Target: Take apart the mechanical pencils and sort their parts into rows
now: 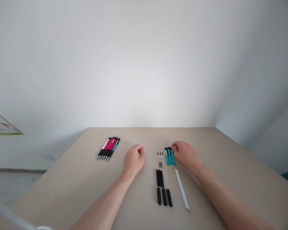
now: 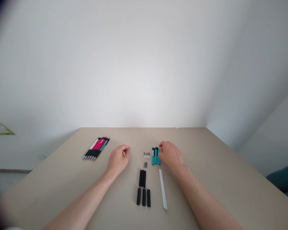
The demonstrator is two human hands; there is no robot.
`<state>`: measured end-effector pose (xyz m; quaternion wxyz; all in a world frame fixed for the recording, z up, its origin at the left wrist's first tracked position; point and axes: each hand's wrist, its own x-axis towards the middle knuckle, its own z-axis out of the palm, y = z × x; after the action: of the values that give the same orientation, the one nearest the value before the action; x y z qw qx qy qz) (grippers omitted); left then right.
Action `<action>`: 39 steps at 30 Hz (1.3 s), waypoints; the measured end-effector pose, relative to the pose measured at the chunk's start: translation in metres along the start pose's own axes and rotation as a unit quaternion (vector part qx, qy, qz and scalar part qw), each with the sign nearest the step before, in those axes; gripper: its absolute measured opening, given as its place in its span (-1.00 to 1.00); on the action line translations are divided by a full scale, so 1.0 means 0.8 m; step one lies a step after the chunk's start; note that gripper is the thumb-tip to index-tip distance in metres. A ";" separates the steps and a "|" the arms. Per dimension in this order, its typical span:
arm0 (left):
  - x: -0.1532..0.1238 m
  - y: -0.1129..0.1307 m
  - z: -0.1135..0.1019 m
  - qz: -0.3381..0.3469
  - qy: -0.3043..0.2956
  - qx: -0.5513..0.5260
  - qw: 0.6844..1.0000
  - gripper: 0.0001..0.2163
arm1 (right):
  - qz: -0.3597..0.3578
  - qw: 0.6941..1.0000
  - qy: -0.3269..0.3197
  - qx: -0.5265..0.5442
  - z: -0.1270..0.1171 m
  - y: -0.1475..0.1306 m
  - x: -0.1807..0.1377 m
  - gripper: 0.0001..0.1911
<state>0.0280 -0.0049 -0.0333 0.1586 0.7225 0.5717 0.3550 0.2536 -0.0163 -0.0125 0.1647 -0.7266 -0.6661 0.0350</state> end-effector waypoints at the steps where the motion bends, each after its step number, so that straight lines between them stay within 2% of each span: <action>1: 0.000 0.000 0.000 -0.002 -0.002 0.003 1.000 -0.85 | -0.025 1.000 0.011 0.012 0.002 0.001 0.002 -0.72; 5: 0.000 0.003 -0.003 -0.024 -0.004 0.034 0.999 -0.84 | -0.115 0.993 0.007 0.041 0.013 0.003 0.008 -0.65; 10: 0.001 0.003 -0.007 -0.048 0.008 0.105 0.993 -0.83 | -0.162 0.986 -0.017 0.039 0.020 0.001 0.011 -0.66; 14: 0.002 0.002 -0.012 -0.058 0.024 0.195 0.979 -0.79 | -0.166 0.985 -0.013 0.038 0.020 0.001 0.011 -0.67; 20: 0.003 0.004 -0.025 -0.142 0.068 0.332 0.930 -0.68 | -0.176 0.983 0.010 0.049 0.019 0.001 0.009 -0.68; 29: 0.008 -0.004 -0.029 -0.179 0.036 0.363 0.914 -0.64 | -0.184 0.981 0.024 0.052 0.022 0.003 0.010 -0.69; 39: 0.012 -0.016 -0.036 -0.161 0.063 0.392 0.903 -0.65 | -0.162 0.980 0.080 0.082 0.017 0.004 0.010 -0.73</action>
<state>0.0001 0.0031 -0.0180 -0.1191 0.6008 0.7819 0.1165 0.2539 -0.0064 -0.0247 0.2798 -0.5937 -0.7544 0.0043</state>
